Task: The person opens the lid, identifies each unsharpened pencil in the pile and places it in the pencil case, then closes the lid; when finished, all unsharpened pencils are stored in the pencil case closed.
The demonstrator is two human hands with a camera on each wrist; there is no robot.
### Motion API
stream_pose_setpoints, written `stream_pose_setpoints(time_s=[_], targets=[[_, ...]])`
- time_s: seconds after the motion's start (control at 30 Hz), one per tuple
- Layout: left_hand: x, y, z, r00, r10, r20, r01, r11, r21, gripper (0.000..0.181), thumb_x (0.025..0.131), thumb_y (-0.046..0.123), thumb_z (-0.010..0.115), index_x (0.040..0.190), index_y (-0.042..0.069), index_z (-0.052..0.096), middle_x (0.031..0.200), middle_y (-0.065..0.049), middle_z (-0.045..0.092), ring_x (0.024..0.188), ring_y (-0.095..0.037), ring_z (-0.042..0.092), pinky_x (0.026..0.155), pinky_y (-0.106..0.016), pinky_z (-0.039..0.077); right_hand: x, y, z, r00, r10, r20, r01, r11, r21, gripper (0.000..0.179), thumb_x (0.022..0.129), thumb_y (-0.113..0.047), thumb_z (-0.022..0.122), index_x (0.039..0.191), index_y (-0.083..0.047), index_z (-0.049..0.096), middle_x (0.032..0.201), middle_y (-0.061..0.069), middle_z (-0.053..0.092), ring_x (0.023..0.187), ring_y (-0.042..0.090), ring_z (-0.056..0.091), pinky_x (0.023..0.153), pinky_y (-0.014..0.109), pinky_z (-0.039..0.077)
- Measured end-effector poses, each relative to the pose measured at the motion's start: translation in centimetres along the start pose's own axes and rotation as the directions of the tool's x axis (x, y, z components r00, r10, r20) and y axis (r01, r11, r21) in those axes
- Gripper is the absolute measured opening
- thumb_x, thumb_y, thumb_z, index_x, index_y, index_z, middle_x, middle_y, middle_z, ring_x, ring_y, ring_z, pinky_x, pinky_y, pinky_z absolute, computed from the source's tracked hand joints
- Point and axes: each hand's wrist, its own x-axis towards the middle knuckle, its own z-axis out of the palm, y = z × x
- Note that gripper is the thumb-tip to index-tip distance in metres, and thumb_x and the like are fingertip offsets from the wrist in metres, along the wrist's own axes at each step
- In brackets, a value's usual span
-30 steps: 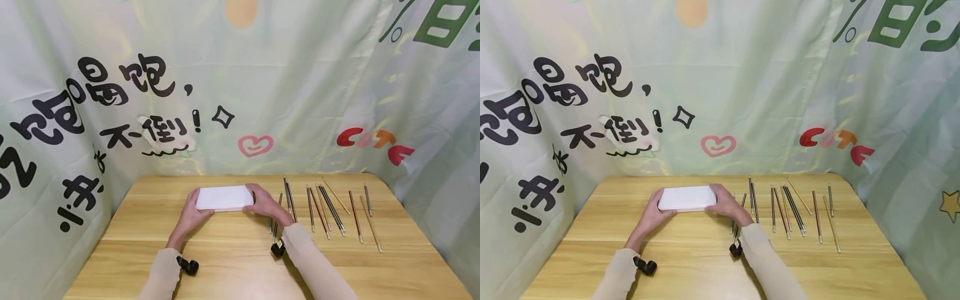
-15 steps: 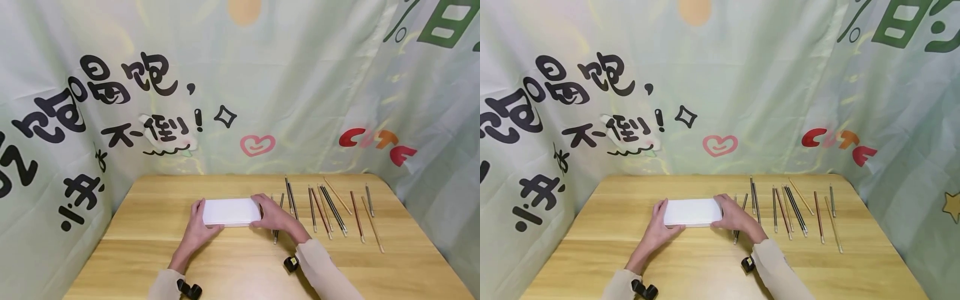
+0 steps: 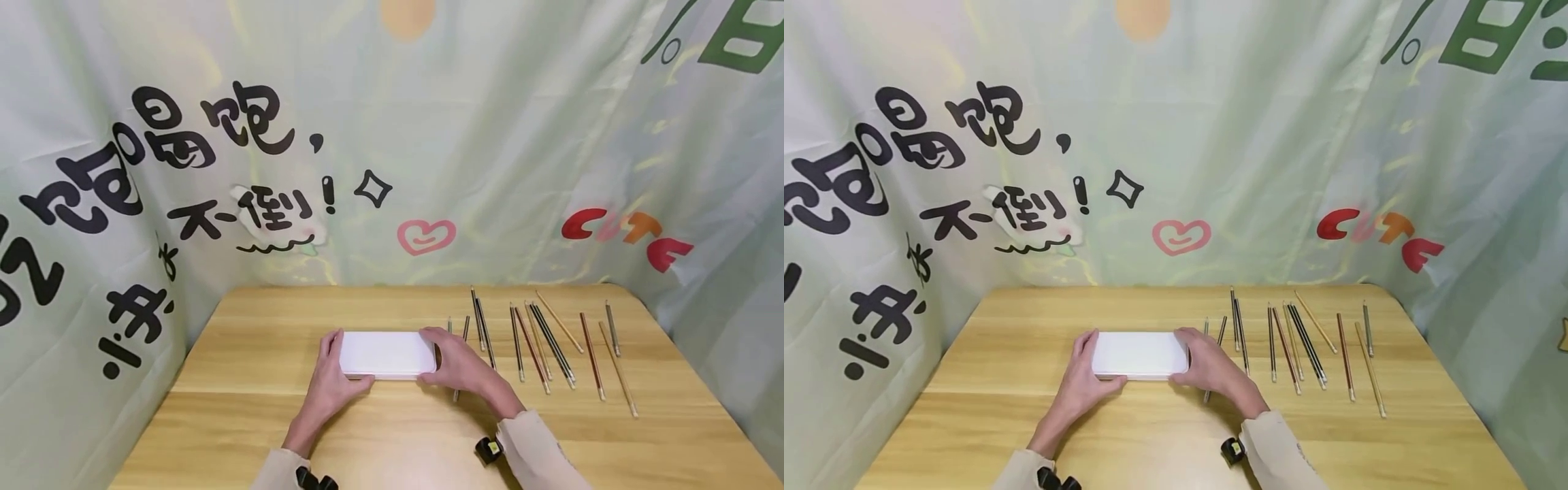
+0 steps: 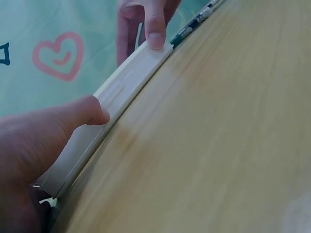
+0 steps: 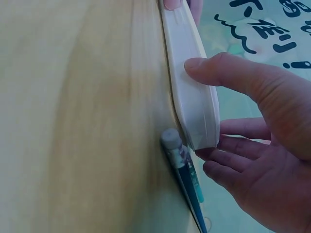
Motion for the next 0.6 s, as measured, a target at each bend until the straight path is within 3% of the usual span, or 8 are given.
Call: stream_pose_setpoints(time_s=[0.17,0.4,0.53,0.6], targets=[[-0.4,0.2,0.4,0.998,-0.027,-0.065,0.030,0.999,0.036,0.115,0.061,0.034,0.096,0.154,-0.003,0.037,0.149,-0.020,0.039,0.121,-0.039,0.054,0.097,-0.054,0.051,-0.2,0.1,0.2,1.000,0.006,-0.003,-0.006,1.000,0.020,0.083,0.070,-0.019,0.093,0.139,0.008,0.056,0.140,0.023,0.059,0.117,0.034,0.061,0.093,0.044,0.056],[-0.7,0.5,0.4,0.996,-0.052,-0.077,0.055,0.998,0.031,0.115,0.060,0.035,0.096,0.153,-0.003,0.038,0.149,-0.021,0.040,0.124,-0.040,0.053,0.101,-0.055,0.049,0.1,0.1,-0.4,0.998,0.052,0.029,-0.055,0.993,0.101,0.081,0.071,-0.019,0.093,0.139,0.007,0.057,0.142,0.021,0.058,0.124,0.034,0.059,0.097,0.045,0.054],[-0.4,0.3,0.2,0.997,-0.049,-0.058,0.047,0.999,-0.024,0.117,0.063,0.036,0.098,0.153,-0.005,0.036,0.150,-0.024,0.040,0.129,-0.043,0.050,0.107,-0.057,0.044,0.2,0.6,-1.1,0.993,0.085,0.081,-0.096,0.985,0.144,0.081,0.076,-0.024,0.091,0.143,0.004,0.055,0.145,0.019,0.057,0.124,0.031,0.058,0.100,0.046,0.052],[-0.3,0.1,-0.1,0.999,-0.037,-0.014,0.037,0.998,-0.060,0.116,0.067,0.038,0.097,0.155,-0.005,0.034,0.150,-0.025,0.040,0.131,-0.044,0.048,0.109,-0.058,0.041,0.0,1.1,-1.4,0.989,0.102,0.106,-0.119,0.978,0.170,0.081,0.079,-0.028,0.089,0.146,0.002,0.054,0.147,0.018,0.056,0.129,0.032,0.055,0.104,0.048,0.049]])
